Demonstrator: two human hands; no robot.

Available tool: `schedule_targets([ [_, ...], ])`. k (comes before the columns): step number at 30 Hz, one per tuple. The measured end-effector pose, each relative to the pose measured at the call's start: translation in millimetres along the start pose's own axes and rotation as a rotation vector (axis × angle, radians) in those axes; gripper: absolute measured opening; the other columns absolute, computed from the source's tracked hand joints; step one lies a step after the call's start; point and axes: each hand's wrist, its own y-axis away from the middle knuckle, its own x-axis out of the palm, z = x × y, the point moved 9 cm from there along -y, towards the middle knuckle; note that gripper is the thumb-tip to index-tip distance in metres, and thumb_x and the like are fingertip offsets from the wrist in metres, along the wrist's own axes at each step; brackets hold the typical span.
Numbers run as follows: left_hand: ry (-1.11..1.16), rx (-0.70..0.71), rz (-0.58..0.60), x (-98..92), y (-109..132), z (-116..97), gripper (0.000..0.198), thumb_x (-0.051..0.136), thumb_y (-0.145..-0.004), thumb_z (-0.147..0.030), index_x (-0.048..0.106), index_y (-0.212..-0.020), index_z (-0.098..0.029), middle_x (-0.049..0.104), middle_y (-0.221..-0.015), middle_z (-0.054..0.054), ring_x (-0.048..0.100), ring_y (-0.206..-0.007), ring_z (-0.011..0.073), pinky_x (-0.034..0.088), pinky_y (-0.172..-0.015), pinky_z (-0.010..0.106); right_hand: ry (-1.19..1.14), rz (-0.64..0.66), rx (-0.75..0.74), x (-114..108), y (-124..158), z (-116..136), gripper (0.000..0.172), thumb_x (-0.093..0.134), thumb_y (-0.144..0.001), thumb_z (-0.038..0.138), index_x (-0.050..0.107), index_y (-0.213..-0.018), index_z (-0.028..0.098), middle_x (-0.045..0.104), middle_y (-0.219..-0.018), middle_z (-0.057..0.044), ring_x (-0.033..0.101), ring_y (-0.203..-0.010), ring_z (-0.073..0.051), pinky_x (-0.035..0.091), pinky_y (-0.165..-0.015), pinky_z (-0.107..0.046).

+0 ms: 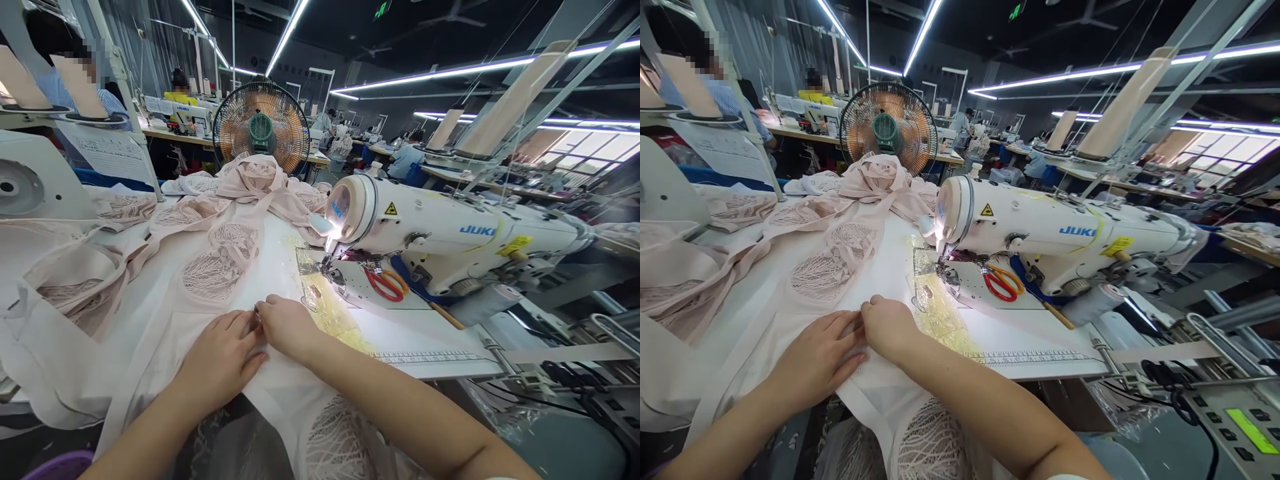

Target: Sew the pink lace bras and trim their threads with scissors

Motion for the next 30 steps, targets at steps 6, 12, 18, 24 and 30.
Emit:
schedule_targets([
  [6,0.025,-0.017,0.017,1.2,-1,1,0.031,0.052,-0.084,-0.029,0.061,-0.111,-0.018,0.058,-0.114,0.013,0.052,-0.106,0.0297,0.046,-0.090,0.049,0.004,0.005,-0.013,-1,-3,2,0.019,0.046,-0.083,0.016,0.060,-0.096,0.016,0.060,-0.085,-0.006,0.061,-0.070,-0.017,0.040,-0.055,-0.025],
  [12,0.024,-0.006,0.005,1.0,-1,1,0.032,0.052,-0.084,-0.027,0.059,-0.114,-0.018,0.058,-0.114,0.012,0.052,-0.106,0.0295,0.045,-0.090,0.049,0.014,0.032,-0.017,-2,-3,2,0.019,0.045,-0.084,0.016,0.060,-0.096,0.016,0.060,-0.085,-0.006,0.061,-0.070,-0.017,0.042,-0.056,-0.026],
  [18,-0.009,0.005,0.000,2.4,-1,0,0.034,0.052,-0.084,-0.029,0.059,-0.116,-0.017,0.058,-0.117,0.014,0.052,-0.107,0.0305,0.046,-0.090,0.049,0.022,0.078,-0.045,0,2,4,0.020,0.048,-0.081,0.012,0.060,-0.097,0.014,0.060,-0.087,-0.008,0.061,-0.072,-0.018,0.044,-0.059,-0.027],
  [24,-0.046,0.004,-0.031,-1.0,1,0,0.035,0.052,-0.085,-0.032,0.059,-0.117,-0.018,0.060,-0.118,0.013,0.053,-0.109,0.0297,0.045,-0.091,0.047,0.038,0.099,-0.041,-4,27,-5,0.017,0.048,-0.081,0.013,0.060,-0.094,0.014,0.060,-0.083,-0.008,0.062,-0.070,-0.019,0.042,-0.056,-0.026],
  [30,-0.056,0.019,-0.034,-2.1,1,-1,0.035,0.050,-0.086,-0.033,0.059,-0.116,-0.017,0.060,-0.118,0.013,0.053,-0.109,0.0299,0.046,-0.091,0.048,0.012,0.026,-0.012,-8,30,-10,0.020,0.044,-0.084,0.014,0.059,-0.096,0.016,0.060,-0.083,-0.006,0.061,-0.068,-0.017,0.040,-0.054,-0.025],
])
